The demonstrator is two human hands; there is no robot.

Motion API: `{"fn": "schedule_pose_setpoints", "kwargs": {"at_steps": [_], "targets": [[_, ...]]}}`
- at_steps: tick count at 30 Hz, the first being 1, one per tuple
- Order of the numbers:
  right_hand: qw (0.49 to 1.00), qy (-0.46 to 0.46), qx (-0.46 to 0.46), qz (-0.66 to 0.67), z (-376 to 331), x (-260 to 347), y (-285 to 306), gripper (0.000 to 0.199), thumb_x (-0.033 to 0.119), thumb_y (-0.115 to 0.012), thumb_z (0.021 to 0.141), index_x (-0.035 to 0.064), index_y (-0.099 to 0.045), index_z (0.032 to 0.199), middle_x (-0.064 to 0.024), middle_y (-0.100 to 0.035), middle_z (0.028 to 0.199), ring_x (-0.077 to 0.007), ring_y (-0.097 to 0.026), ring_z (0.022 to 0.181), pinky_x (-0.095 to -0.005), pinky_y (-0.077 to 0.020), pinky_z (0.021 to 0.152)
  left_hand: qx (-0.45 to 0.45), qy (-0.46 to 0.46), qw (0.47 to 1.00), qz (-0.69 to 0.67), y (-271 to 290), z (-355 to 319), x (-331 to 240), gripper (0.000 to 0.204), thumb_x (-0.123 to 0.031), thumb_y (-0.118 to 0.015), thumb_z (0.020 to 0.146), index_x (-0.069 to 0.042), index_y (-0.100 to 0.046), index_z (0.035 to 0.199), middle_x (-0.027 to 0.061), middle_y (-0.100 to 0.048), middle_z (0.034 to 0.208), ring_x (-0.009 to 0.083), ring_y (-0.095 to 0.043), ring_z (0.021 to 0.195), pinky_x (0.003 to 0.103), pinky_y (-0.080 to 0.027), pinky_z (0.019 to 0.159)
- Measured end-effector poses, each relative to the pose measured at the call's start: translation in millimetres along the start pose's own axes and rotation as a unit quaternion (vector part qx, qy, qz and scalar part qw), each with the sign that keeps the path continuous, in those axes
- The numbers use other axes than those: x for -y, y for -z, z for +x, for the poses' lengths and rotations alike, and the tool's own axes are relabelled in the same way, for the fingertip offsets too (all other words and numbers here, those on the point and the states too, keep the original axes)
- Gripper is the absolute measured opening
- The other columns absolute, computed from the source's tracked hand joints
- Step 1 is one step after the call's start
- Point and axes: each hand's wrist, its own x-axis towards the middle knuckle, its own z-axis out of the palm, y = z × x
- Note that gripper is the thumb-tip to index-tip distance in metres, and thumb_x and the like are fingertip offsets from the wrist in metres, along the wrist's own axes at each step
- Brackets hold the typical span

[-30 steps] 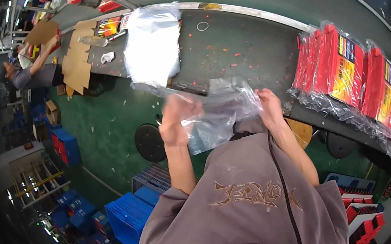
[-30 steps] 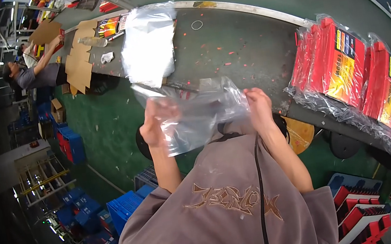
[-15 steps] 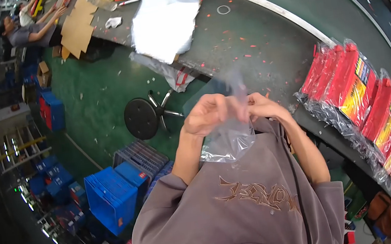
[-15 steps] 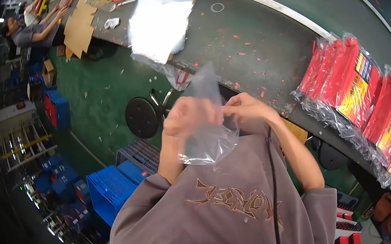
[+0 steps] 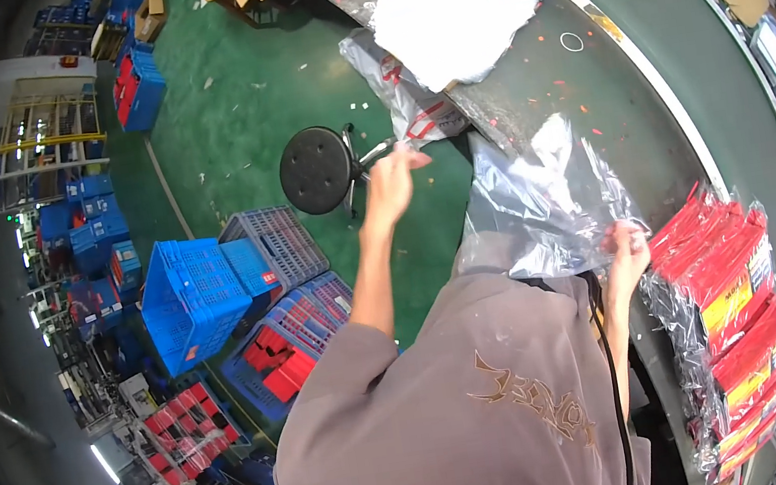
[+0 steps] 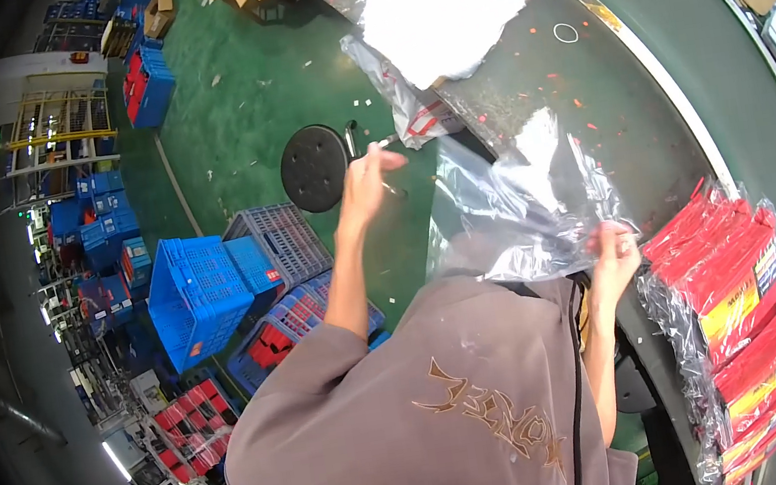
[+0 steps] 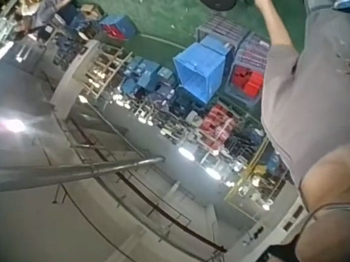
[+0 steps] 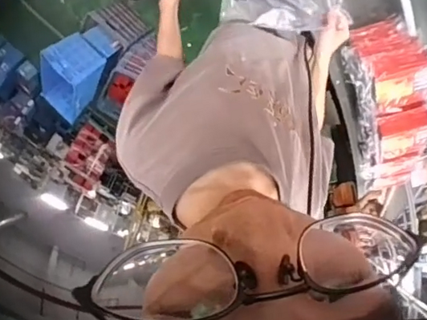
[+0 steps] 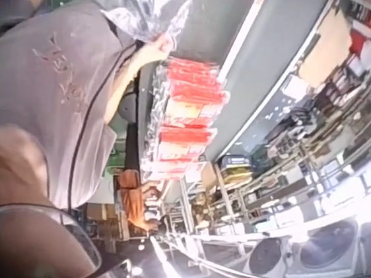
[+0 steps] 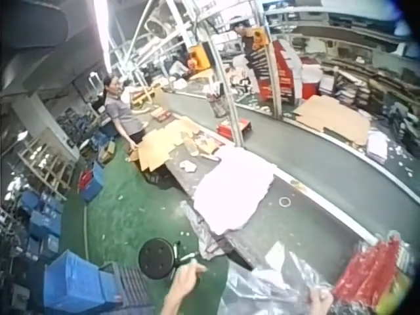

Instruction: Packaging industrial products into plastic bags and stacking them on a workbench.

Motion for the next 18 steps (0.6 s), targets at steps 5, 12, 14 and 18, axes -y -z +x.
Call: {"fn": "schedule_pose_setpoints", "kwargs": {"at_steps": [5, 12, 14, 18], "targets": [[0.995, 0.083, -0.045, -0.007, 0, 15, 11, 0.014, 0.013, -0.054, 0.09, 0.0021, -0.058, 0.083, -0.0016, -0.057, 0.07, -0.008, -0.051, 0.061, -0.021, -0.0406, 0.058, -0.018, 0.096, 0.977, -0.19, -9, 9, 88, 0.049, -0.033, -0.034, 0.096, -0.004, -0.046, 0.058, 0.0042, -0.044, 0.048, 0.0149, -0.05, 0.044, 0.03, -0.039, 0.044], [0.991, 0.083, -0.096, 0.051, -14, 6, 8, 0.014, 0.014, -0.054, 0.091, 0.0021, -0.057, 0.084, -0.0019, -0.056, 0.072, -0.0075, -0.052, 0.063, -0.0208, -0.0424, 0.058, 0.072, 0.022, 0.98, -0.183, -92, 2, 6, 0.024, -0.011, -0.037, 0.086, -0.002, -0.047, 0.067, 0.0019, -0.042, 0.053, 0.0109, -0.043, 0.045, 0.027, -0.035, 0.043], [0.988, 0.086, -0.111, 0.057, -19, 2, 9, 0.014, 0.013, -0.054, 0.091, 0.002, -0.057, 0.084, -0.0019, -0.056, 0.072, -0.0075, -0.052, 0.063, -0.0207, -0.0426, 0.058, 0.119, -0.063, 0.982, -0.131, -112, -3, -11, 0.022, -0.009, -0.04, 0.081, 0.001, -0.047, 0.063, 0.0059, -0.045, 0.052, 0.0142, -0.043, 0.05, 0.03, -0.036, 0.049], [0.985, 0.08, -0.153, 0.002, -29, 10, 11, 0.013, 0.019, -0.056, 0.09, 0.0068, -0.059, 0.086, 0.0013, -0.057, 0.071, -0.0059, -0.052, 0.062, -0.0175, -0.0382, 0.049, 0.162, -0.152, 0.967, -0.129, -135, -14, -43, 0.018, -0.007, -0.041, 0.077, 0.001, -0.047, 0.062, 0.0068, -0.045, 0.054, 0.014, -0.042, 0.051, 0.03, -0.036, 0.05]]}}
